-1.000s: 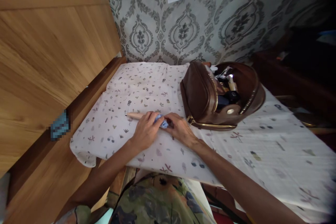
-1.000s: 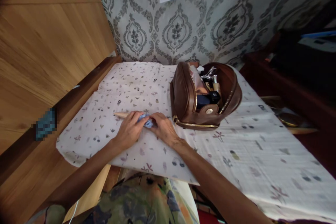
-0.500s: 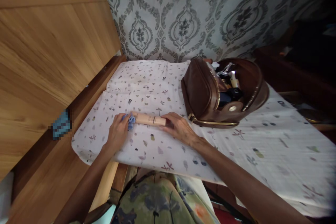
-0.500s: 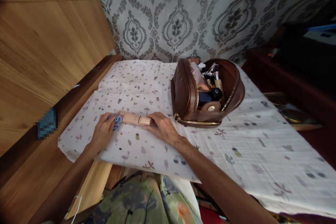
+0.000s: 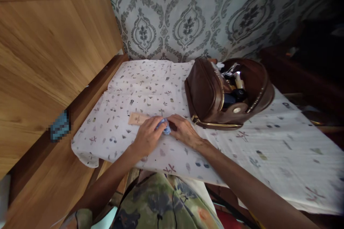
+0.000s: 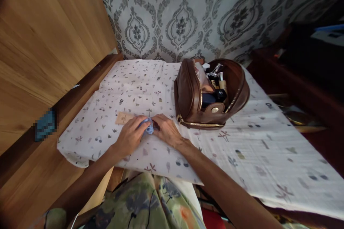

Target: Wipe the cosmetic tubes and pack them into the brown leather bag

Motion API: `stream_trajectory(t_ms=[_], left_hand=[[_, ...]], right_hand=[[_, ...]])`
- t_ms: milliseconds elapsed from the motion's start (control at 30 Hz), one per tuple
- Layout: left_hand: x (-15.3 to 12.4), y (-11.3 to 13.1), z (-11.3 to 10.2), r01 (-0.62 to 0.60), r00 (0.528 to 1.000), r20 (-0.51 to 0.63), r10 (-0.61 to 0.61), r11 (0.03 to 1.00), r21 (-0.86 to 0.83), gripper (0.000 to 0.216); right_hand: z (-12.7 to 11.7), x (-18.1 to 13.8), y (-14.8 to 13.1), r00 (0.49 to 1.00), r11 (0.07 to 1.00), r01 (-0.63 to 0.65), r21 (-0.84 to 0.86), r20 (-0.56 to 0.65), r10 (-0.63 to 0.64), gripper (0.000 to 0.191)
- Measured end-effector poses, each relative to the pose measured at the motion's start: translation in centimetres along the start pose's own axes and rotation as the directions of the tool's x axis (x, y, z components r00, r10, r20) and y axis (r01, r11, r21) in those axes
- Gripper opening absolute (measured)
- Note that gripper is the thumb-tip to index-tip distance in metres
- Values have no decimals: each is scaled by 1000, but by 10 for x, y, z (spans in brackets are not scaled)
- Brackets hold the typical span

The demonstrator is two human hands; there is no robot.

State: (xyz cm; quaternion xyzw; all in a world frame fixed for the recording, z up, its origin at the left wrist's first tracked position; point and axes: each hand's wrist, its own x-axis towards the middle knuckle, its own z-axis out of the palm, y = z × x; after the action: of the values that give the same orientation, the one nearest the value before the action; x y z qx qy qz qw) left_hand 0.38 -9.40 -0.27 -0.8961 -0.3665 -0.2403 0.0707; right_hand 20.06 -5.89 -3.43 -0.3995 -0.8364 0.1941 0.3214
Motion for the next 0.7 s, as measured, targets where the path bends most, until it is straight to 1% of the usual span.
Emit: stream_trajectory(t_ms=[67, 167, 300, 400, 500, 567, 633, 700], left_hand=[[-8, -11, -3, 53, 999, -2, -53, 999, 3, 35], [-26, -37, -14, 185, 983, -17, -184, 983, 21, 35], [-51, -66, -26, 394, 919, -15, -394, 918, 43, 33], [-60, -75, -32, 458, 889, -15, -458, 889, -5, 32], [-52, -66, -37, 456, 885, -79, -458, 889, -48, 29], [-37, -50, -39, 407, 900, -134, -414, 910, -82, 29], [-18, -32, -36, 301, 937, -150, -316, 947, -116, 30], [0, -14, -30, 163, 980, -95, -174, 981, -109, 32]], right_hand=[[0, 0, 1, 1000, 1000, -5, 6, 1, 5, 20], [-1, 0, 1, 1000, 1000, -26, 14, 8, 26, 26], [-2, 0, 0, 999, 999, -32, 17, 3, 32, 24], [-4, 0, -3, 999, 999, -42, 33, -6, 42, 24], [-5, 0, -5, 998, 996, -48, 71, -28, 50, 25], [-4, 0, -6, 998, 994, -38, 103, -48, 43, 26], [-4, 0, -7, 997, 990, -22, 138, -66, 32, 26], [-3, 0, -8, 995, 986, -11, 169, -93, 27, 22]])
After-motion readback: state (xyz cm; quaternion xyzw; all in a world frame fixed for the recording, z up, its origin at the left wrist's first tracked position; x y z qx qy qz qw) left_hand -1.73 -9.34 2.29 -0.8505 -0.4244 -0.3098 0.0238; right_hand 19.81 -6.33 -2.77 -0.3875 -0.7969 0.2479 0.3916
